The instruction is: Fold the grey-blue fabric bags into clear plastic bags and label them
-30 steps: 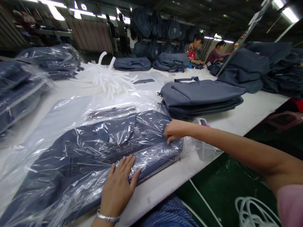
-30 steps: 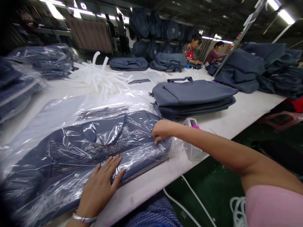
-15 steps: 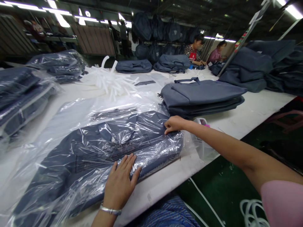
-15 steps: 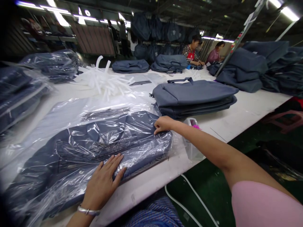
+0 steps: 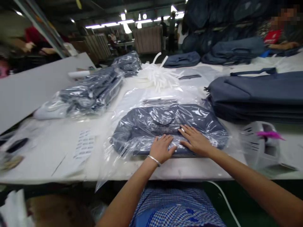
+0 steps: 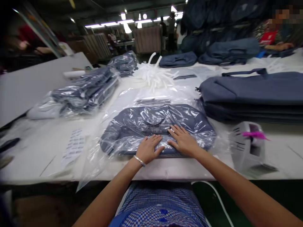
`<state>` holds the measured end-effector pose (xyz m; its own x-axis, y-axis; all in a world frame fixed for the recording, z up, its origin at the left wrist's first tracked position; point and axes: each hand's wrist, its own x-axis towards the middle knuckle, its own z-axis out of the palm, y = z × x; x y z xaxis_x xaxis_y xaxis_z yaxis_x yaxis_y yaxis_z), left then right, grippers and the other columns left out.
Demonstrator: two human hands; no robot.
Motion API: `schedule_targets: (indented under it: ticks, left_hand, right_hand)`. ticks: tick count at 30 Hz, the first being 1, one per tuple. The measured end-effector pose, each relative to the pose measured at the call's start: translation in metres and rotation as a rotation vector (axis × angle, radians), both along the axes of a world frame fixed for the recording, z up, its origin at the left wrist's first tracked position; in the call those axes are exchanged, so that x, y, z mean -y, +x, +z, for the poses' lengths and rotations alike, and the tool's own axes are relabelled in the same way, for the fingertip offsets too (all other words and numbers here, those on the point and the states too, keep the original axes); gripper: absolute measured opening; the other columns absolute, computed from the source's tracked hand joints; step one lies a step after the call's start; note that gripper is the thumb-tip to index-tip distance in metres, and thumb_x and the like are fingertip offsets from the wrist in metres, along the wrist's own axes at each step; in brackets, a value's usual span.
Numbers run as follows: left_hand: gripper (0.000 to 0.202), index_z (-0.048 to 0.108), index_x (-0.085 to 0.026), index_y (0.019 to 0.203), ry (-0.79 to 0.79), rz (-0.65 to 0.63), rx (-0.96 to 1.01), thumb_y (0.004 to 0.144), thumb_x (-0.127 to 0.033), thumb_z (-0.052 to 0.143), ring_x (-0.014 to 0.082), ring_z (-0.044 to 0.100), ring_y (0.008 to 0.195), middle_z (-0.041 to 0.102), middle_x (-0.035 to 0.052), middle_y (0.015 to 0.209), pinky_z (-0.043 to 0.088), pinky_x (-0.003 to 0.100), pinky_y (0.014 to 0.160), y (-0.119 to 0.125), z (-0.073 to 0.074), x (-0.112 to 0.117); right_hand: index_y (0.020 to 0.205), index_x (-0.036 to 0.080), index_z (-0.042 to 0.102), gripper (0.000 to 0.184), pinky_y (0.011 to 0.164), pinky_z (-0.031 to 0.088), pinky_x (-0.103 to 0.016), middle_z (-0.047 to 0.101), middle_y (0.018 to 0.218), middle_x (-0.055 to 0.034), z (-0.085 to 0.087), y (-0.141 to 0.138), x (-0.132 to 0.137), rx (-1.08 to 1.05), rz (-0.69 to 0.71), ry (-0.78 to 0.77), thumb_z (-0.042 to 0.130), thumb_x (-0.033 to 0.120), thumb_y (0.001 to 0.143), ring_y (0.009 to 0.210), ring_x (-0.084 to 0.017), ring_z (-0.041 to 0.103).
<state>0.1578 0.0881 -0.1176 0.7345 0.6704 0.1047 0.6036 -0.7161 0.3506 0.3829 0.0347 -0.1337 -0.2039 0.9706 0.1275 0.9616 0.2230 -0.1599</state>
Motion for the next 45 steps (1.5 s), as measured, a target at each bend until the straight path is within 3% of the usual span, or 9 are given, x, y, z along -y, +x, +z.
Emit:
schedule_targets:
  ticks: [7, 13, 19, 24, 26, 30, 35, 41, 45]
  left_hand:
    - [0.036, 0.055, -0.025, 0.131, 0.264, -0.015, 0.313, 0.096, -0.023, 0.048, 0.0169, 0.055, 0.124, 0.059, 0.0053, 0.136, 0.044, 0.036, 0.107, -0.047, 0.019, 0.018]
    - [0.053, 0.051, -0.022, 0.137, 0.689, 0.445, 0.109, 0.087, -0.032, 0.065, 0.0319, 0.047, 0.13, 0.054, 0.0128, 0.141, 0.033, 0.053, 0.111, -0.149, 0.031, 0.045]
    - [0.036, 0.057, -0.02, 0.129, 0.594, 0.361, -0.106, 0.094, -0.026, 0.051, 0.0228, 0.064, 0.094, 0.071, 0.0095, 0.107, 0.05, 0.037, 0.086, -0.203, 0.042, 0.025]
    - [0.021, 0.066, -0.021, 0.099, 0.555, 0.079, -0.17, 0.096, -0.025, 0.046, 0.0246, 0.052, 0.125, 0.061, 0.0101, 0.131, 0.042, 0.04, 0.104, -0.216, 0.078, -0.007]
    - [0.025, 0.064, -0.021, 0.1, 0.422, -0.049, -0.239, 0.099, -0.027, 0.04, 0.0222, 0.057, 0.119, 0.066, 0.0096, 0.122, 0.042, 0.039, 0.103, -0.222, 0.084, -0.023]
    - [0.031, 0.06, -0.022, 0.094, 0.102, 0.143, -0.28, 0.099, -0.039, 0.034, 0.0188, 0.066, 0.073, 0.071, 0.0027, 0.079, 0.049, 0.03, 0.07, -0.233, 0.079, -0.055]
    - [0.044, 0.054, -0.02, 0.064, -0.194, 0.234, -0.158, 0.091, -0.052, 0.041, 0.0141, 0.057, 0.058, 0.06, -0.0014, 0.058, 0.039, 0.023, 0.058, -0.224, 0.069, -0.096]
    - [0.046, 0.061, -0.019, 0.062, -0.19, 0.305, -0.184, 0.085, -0.058, 0.05, 0.0116, 0.053, 0.048, 0.06, -0.0028, 0.053, 0.037, 0.022, 0.054, -0.242, 0.077, -0.128]
    - [0.039, 0.069, -0.023, 0.079, 0.062, 0.452, -0.19, 0.086, -0.057, 0.05, 0.0141, 0.06, 0.06, 0.069, -0.0018, 0.066, 0.038, 0.023, 0.059, -0.261, 0.1, -0.127]
  right_hand:
    - [0.152, 0.024, 0.029, 0.07, 0.118, 0.023, -0.049, 0.027, 0.158, -0.0076, -0.015, 0.013, -0.006, 0.041, -0.003, 0.024, 0.028, 0.063, 0.095, 0.146, -0.028, 0.023]
    - [0.151, 0.023, 0.033, 0.069, 0.117, 0.024, -0.049, 0.027, 0.158, -0.0083, -0.016, 0.011, -0.005, 0.041, -0.002, 0.04, 0.028, 0.063, 0.095, 0.145, -0.028, 0.025]
    - [0.149, 0.022, 0.036, 0.069, 0.117, 0.025, -0.048, 0.028, 0.157, -0.0087, -0.018, 0.011, -0.007, 0.04, 0.0, 0.062, 0.029, 0.063, 0.095, 0.145, -0.027, 0.026]
    - [0.148, 0.021, 0.038, 0.069, 0.117, 0.026, -0.047, 0.029, 0.157, -0.009, -0.016, 0.009, -0.007, 0.039, -0.003, 0.055, 0.028, 0.064, 0.095, 0.144, -0.027, 0.028]
    - [0.149, 0.022, 0.038, 0.069, 0.116, 0.026, -0.048, 0.028, 0.157, -0.0086, -0.016, 0.009, -0.006, 0.032, -0.008, 0.056, 0.028, 0.064, 0.095, 0.144, -0.028, 0.028]
    - [0.149, 0.023, 0.036, 0.069, 0.116, 0.026, -0.049, 0.028, 0.157, -0.0079, -0.017, 0.009, -0.006, 0.015, -0.002, 0.058, 0.028, 0.064, 0.094, 0.144, -0.027, 0.028]
    - [0.149, 0.023, 0.035, 0.069, 0.117, 0.026, -0.049, 0.027, 0.158, -0.0071, -0.017, 0.009, -0.007, 0.017, -0.017, 0.018, 0.029, 0.064, 0.094, 0.144, -0.027, 0.027]
    - [0.148, 0.024, 0.038, 0.069, 0.116, 0.028, -0.049, 0.029, 0.157, -0.0068, -0.014, 0.007, -0.006, 0.009, -0.037, -0.001, 0.028, 0.065, 0.094, 0.144, -0.028, 0.028]
    - [0.149, 0.026, 0.036, 0.068, 0.116, 0.027, -0.05, 0.03, 0.157, -0.0063, -0.016, 0.008, -0.006, -0.019, -0.035, 0.013, 0.031, 0.065, 0.093, 0.143, -0.029, 0.029]
